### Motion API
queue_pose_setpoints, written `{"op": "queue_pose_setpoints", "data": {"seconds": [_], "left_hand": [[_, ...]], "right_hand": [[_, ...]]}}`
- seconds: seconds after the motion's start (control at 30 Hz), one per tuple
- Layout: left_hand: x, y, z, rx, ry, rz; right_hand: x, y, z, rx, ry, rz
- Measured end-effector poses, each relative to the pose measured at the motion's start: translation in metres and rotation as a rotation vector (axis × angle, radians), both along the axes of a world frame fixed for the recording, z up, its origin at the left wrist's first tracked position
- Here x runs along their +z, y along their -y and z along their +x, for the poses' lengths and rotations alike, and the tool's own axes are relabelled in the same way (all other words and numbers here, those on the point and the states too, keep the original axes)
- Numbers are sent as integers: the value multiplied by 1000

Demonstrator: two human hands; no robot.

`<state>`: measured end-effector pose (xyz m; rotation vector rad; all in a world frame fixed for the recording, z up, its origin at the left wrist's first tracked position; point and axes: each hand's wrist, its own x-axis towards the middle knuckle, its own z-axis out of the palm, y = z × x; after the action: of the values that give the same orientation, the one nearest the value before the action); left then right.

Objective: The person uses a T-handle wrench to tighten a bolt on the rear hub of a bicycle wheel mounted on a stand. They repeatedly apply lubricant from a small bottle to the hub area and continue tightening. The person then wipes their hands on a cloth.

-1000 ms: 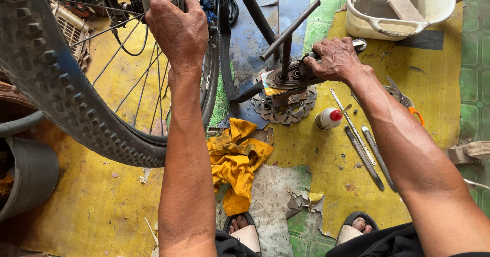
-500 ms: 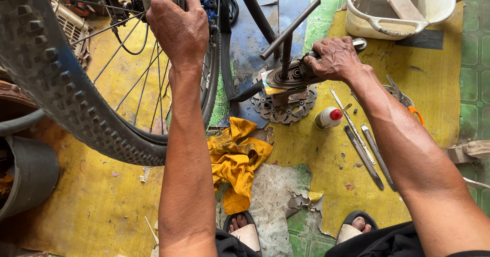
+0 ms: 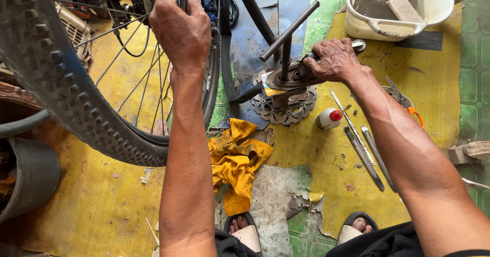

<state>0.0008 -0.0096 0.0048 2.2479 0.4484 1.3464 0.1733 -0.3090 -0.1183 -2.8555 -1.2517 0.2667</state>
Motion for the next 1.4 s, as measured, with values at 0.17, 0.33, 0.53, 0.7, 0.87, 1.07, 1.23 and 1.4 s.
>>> {"op": "queue_pose_setpoints", "data": {"seconds": [0.17, 0.33, 0.53, 0.7, 0.87, 1.07, 1.23, 1.4], "left_hand": [[9, 15, 7, 246, -11, 372], [5, 37, 27, 176, -92, 434], [-15, 73, 43, -308, -606, 10], [-20, 94, 43, -313, -954, 7], [-16, 95, 37, -329, -953, -12], [-16, 96, 35, -352, -1023, -92], [-33, 108, 46, -376, -852, -44], [-51, 119, 70, -331, -756, -9]], "right_hand": [[3, -3, -3, 11, 0, 4], [6, -5, -5, -2, -10, 19], [11, 2, -7, 35, 3, 182], [15, 12, -5, 39, -53, 293], [15, 20, 0, 54, -54, 375], [22, 32, 6, -35, -28, 231], [24, 28, -2, -31, -84, 271], [25, 30, -12, 105, -74, 374]]}}
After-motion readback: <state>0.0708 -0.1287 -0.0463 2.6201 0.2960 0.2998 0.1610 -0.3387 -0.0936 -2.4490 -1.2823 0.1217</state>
